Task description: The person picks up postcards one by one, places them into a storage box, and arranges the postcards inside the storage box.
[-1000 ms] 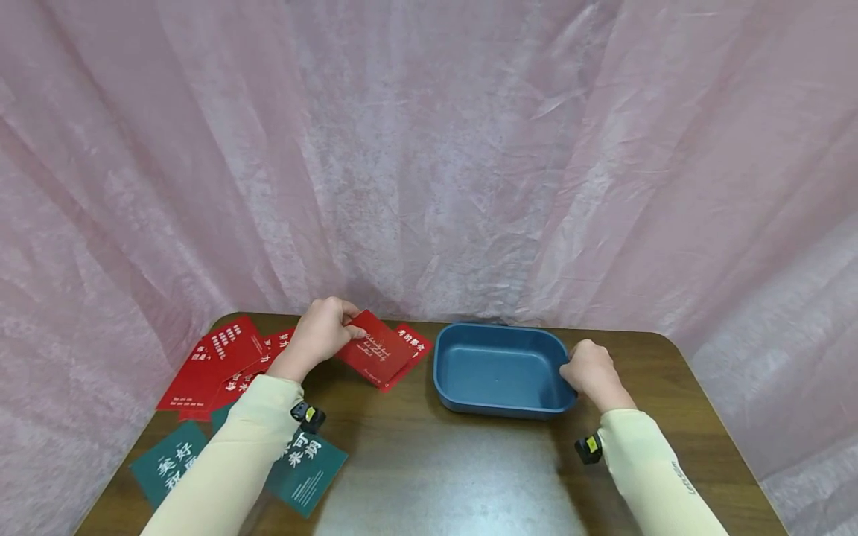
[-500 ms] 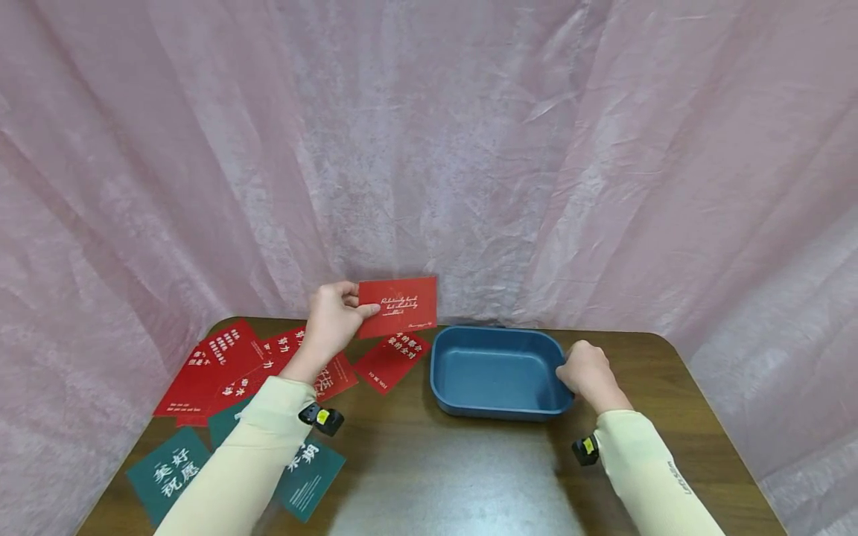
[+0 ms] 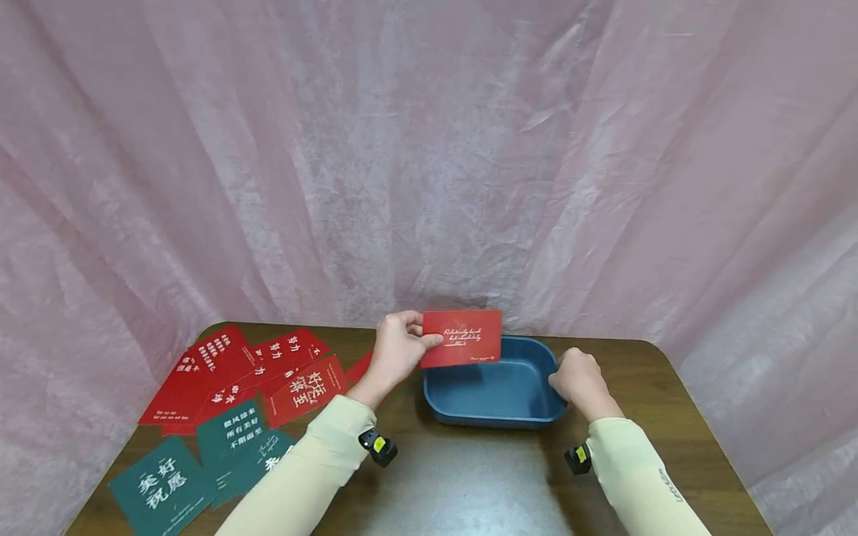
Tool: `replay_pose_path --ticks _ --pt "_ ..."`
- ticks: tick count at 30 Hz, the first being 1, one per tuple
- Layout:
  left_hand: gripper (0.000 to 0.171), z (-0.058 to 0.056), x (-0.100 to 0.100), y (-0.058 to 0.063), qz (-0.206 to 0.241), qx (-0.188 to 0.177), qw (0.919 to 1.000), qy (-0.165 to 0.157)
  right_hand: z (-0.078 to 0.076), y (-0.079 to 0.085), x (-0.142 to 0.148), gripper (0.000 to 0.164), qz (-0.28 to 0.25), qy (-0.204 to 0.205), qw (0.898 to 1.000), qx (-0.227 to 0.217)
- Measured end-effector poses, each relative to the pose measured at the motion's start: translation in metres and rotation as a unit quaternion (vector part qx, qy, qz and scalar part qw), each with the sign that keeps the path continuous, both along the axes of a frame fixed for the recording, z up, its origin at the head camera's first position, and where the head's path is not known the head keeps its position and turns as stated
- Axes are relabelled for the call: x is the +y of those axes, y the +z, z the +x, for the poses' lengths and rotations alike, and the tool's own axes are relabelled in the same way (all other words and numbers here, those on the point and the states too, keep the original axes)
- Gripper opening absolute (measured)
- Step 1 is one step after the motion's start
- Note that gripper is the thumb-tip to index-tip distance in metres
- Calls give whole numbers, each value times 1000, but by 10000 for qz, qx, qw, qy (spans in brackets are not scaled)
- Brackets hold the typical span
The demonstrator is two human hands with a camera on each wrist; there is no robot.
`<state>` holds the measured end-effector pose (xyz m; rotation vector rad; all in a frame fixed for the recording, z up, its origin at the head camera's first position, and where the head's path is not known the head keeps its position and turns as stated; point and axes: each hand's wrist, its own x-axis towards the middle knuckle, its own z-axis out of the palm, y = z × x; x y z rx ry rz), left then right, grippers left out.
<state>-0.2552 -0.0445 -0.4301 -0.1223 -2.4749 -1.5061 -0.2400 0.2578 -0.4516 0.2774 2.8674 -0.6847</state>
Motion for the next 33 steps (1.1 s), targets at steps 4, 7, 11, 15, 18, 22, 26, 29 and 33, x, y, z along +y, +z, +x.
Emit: replay_pose_path --ticks 4,7,11,15,18,22,26,29,33 --pt "27 2 19 -14 -227 -159 9995 -162 -1 -1 0 23 128 21 9999 57" --pt "28 4 30 -23 -479 -332 9980 -260 -1 -1 0 25 191 55 9997 153" --pt "35 6 40 -34 -977 -608 9925 -402 0 1 0 32 157 47 9997 162" --pt "40 9 47 -41 -1813 -803 9788 -514 2 3 0 34 169 3 9998 146" --pt "38 11 54 -41 -2375 -808 9669 -456 2 5 0 32 189 8 9996 213" --pt "28 16 63 -41 -3027 -718 9498 -340 2 5 0 29 200 -18 9996 212" --pt "22 19 71 -43 -3730 -755 9244 -264 2 3 0 27 273 -29 9994 194" --pt "19 19 75 -45 -3901 -842 9167 -219 1 2 0 24 319 -14 9992 231" --pt "12 20 77 -47 -3832 -839 9196 -211 1 2 -1 20 330 -45 9993 194"
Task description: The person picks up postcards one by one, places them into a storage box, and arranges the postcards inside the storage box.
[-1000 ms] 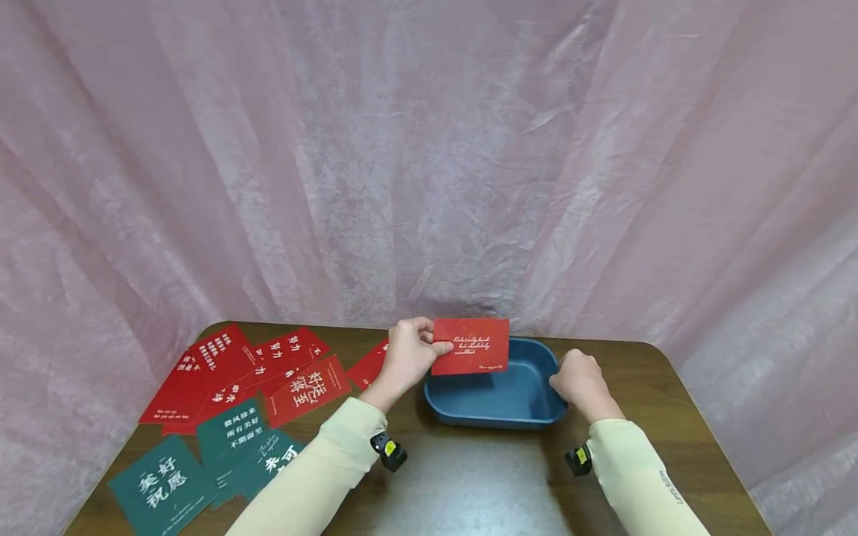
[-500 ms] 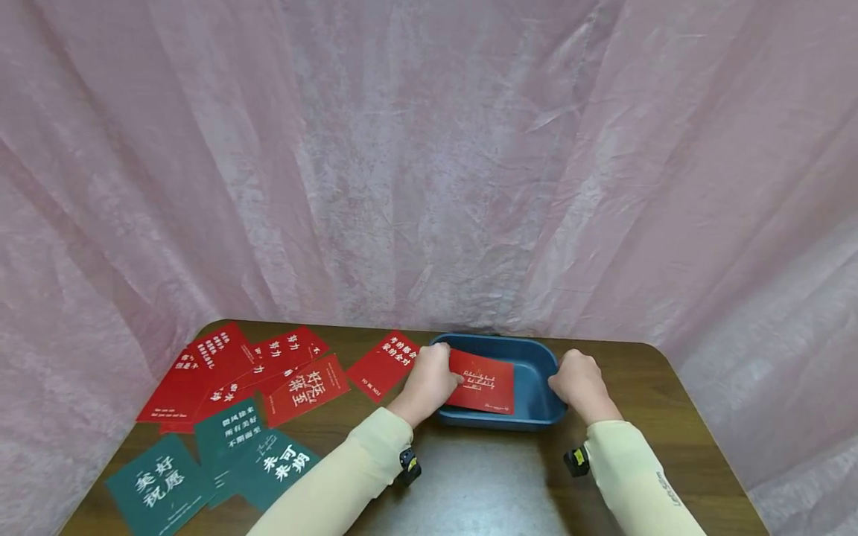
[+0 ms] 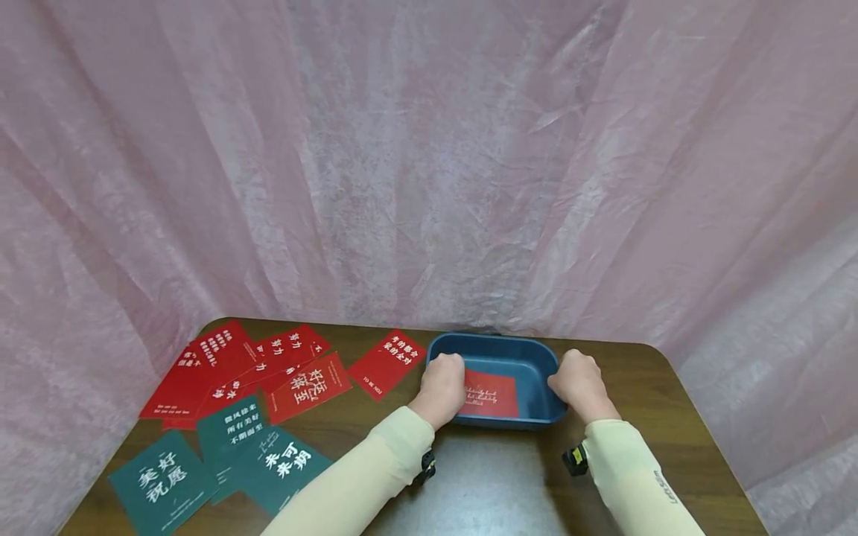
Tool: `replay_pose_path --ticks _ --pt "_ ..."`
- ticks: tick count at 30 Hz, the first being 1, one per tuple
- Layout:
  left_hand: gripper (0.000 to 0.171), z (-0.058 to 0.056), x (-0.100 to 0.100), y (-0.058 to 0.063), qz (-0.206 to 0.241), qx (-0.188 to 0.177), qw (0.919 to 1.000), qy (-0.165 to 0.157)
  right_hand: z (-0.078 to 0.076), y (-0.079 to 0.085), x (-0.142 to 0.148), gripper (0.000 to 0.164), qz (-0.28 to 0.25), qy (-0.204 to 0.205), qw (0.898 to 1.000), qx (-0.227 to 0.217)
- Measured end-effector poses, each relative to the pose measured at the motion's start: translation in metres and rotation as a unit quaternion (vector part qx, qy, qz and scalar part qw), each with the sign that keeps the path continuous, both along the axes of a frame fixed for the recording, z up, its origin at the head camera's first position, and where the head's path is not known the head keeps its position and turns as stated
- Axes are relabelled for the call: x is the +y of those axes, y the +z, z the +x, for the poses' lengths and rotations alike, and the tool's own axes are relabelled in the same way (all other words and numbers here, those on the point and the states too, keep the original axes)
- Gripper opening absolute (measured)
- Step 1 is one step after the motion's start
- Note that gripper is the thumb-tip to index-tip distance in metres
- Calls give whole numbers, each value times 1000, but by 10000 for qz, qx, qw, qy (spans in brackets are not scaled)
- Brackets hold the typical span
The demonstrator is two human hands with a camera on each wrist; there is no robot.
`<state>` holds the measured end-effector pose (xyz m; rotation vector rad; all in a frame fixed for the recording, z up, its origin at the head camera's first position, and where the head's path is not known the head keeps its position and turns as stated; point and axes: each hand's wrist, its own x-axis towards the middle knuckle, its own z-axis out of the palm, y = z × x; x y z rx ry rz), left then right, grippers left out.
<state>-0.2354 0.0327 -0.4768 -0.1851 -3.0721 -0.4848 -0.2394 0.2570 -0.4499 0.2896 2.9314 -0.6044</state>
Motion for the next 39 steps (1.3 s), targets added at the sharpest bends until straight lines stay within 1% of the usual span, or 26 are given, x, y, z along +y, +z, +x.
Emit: replay_pose_path --ticks 2,4,8,9,12,14,17,21,22,24,25,28,29,31,32,35,37,38,39 --pt "9 0 1 0 -83 17 10000 17 -1 0 0 20 -9 -30 10000 -45" --pt "9 1 2 -1 -297 -40 9995 39 -2 0 0 20 6 -23 10000 -56" --pt "12 3 3 0 -668 -298 9972 157 -3 0 -2 13 -21 -10 10000 -65" --pt "13 3 4 0 -664 -366 9970 182 -4 0 -2 12 -1 -5 10000 -67" --pt "15 1 6 1 -534 -419 9974 254 -5 1 -1 13 7 -25 10000 -65" --pt "13 -2 6 1 -461 -399 9978 247 -7 2 -1 13 42 -32 10000 -77" --pt "18 -4 6 -2 -429 -445 9979 217 -9 0 -1 15 56 1 9999 -92" --pt "23 -1 5 -3 -419 -311 9986 17 -11 -5 -2 14 127 4 9999 -96" --pt "21 0 4 -2 -424 -193 9989 -91 -10 -5 -2 14 132 -8 9999 -110" --pt "13 0 2 6 -468 103 9983 -318 -10 -3 -1 18 149 -21 9998 -110" --pt "13 -1 0 12 -438 164 9980 -422 -10 -2 0 20 158 -27 9998 -105" --pt "19 -10 -11 31 -289 181 9973 -657 -9 2 1 23 109 -69 9998 -153" --pt "21 -14 -17 37 -184 111 9974 -682 -9 2 1 23 102 -74 9998 -165" --pt "21 -24 -29 44 -25 44 9974 -716 -9 2 2 23 100 -100 9997 -195" --pt "19 -29 -36 47 16 108 9972 -741 -9 2 1 23 91 -99 9997 -217" --pt "15 -41 -58 48 -94 644 9935 -935 -8 1 1 22 106 -76 9996 -245" --pt "17 -48 -71 45 -336 1083 9865 -1182 -8 0 0 22 114 -75 9996 -253" --pt "20 -51 -77 43 -395 1243 9825 -1329 -8 1 0 22 123 -81 9996 -249" --pt "24 -54 -82 41 -449 1328 9793 -1458 -8 1 0 23 142 -92 9996 -238"
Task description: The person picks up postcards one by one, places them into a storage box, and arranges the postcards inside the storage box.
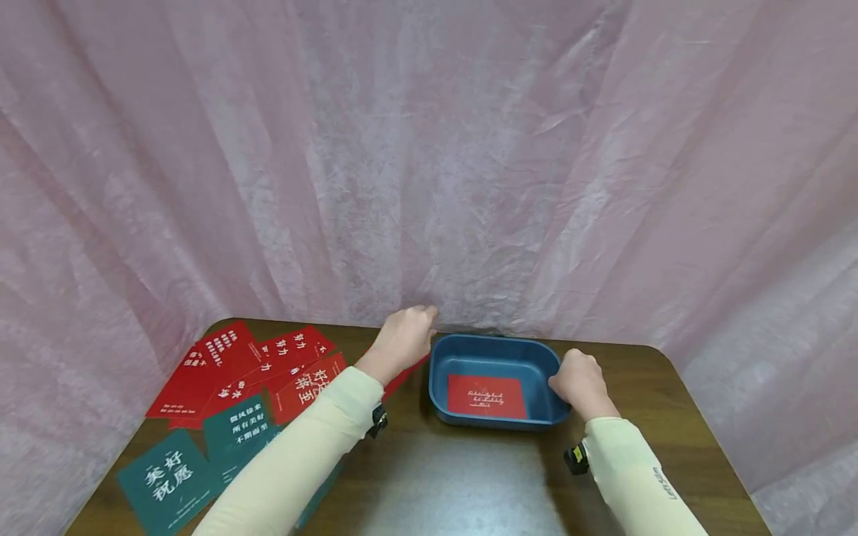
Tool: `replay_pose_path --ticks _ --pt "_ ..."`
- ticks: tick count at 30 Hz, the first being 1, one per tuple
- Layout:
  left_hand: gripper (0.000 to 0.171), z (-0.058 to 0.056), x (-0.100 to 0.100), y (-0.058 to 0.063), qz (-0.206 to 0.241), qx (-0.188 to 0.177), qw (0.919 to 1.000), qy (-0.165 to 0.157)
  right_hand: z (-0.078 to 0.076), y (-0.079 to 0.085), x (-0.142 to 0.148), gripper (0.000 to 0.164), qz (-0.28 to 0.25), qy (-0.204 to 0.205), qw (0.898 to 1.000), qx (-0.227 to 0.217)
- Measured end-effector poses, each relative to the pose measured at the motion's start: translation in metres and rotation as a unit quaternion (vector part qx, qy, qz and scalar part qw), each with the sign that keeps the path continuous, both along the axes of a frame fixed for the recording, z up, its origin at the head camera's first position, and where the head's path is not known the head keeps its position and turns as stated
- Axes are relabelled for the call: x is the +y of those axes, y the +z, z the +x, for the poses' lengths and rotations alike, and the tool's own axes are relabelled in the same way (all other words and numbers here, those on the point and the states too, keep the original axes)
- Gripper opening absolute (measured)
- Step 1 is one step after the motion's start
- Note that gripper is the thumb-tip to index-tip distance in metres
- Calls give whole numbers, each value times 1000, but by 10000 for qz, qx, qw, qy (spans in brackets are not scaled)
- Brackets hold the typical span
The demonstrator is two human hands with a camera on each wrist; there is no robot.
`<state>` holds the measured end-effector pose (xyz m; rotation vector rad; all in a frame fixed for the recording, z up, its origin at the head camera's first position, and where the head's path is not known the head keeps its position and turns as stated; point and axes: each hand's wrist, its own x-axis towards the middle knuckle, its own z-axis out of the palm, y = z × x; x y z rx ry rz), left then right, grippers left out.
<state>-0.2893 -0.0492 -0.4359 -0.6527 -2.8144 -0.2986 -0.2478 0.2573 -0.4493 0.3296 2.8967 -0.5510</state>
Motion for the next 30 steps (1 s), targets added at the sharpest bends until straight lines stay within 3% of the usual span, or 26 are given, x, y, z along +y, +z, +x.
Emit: replay_pose_path --ticks 2,7,11,19,24,30 --pt "32 -5 -9 -5 -17 -137 9998 -173 0 0 0 23 49 6 10000 16" --pt "53 -12 -24 -20 91 -1283 9914 -242 -1 -1 1 25 100 59 9999 32" --pt "60 -15 -28 -29 -333 -1873 9814 -248 -1 -3 2 25 133 73 9999 15" --pt "63 -18 -26 -35 -1252 -2217 9669 -139 -1 -3 1 24 155 78 9998 87" --pt "64 -20 -24 -41 -1526 -2343 9600 -132 -1 -2 -1 22 186 66 9997 142" --pt "80 -21 -22 -41 -1574 -2729 9490 102 1 1 -3 22 224 97 9996 173"
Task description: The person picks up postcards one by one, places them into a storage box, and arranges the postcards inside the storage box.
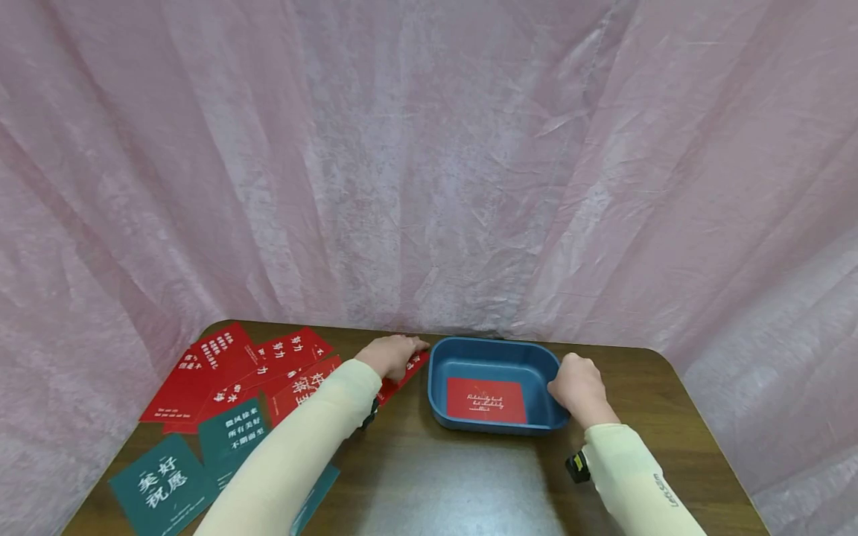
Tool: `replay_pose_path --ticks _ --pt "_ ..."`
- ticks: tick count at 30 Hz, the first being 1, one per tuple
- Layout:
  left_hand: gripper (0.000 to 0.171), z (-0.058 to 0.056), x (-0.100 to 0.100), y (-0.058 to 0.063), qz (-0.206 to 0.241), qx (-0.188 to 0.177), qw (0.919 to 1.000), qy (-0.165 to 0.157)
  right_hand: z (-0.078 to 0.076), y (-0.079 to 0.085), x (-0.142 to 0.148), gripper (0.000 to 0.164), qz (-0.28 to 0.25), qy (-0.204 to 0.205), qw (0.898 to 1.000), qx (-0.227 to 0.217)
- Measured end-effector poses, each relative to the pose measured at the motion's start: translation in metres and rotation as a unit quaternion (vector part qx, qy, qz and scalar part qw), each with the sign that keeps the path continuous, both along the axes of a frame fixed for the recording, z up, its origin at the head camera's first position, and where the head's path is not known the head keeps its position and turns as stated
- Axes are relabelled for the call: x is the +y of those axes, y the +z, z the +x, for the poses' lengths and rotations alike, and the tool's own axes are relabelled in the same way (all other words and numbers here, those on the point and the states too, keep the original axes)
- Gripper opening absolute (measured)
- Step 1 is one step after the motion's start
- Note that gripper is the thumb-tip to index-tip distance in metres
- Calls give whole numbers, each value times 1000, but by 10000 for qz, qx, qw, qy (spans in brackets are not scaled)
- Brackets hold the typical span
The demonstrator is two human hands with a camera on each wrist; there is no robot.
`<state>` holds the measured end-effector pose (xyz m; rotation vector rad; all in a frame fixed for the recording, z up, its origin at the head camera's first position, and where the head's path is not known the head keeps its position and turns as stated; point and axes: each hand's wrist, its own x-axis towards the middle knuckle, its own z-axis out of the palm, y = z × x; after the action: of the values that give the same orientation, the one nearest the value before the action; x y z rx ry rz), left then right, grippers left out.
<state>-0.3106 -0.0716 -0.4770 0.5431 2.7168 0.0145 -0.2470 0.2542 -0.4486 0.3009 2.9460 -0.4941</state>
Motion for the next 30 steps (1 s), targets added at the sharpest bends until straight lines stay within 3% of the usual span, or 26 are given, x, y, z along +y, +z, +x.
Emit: replay_pose_path --ticks 5,16,24,30 --pt "85 1 2 3 77 -26 9998 167 -1 0 0 25 -17 -45 10000 -29" --pt "85 -1 11 4 -195 375 9991 7 -3 2 0 25 30 56 10000 63" --pt "97 2 8 -2 249 -140 9967 757 -3 -2 0 26 49 -1 9999 101" --pt "93 4 0 -7 -24 -195 9950 984 -4 -4 0 27 35 31 10000 63"
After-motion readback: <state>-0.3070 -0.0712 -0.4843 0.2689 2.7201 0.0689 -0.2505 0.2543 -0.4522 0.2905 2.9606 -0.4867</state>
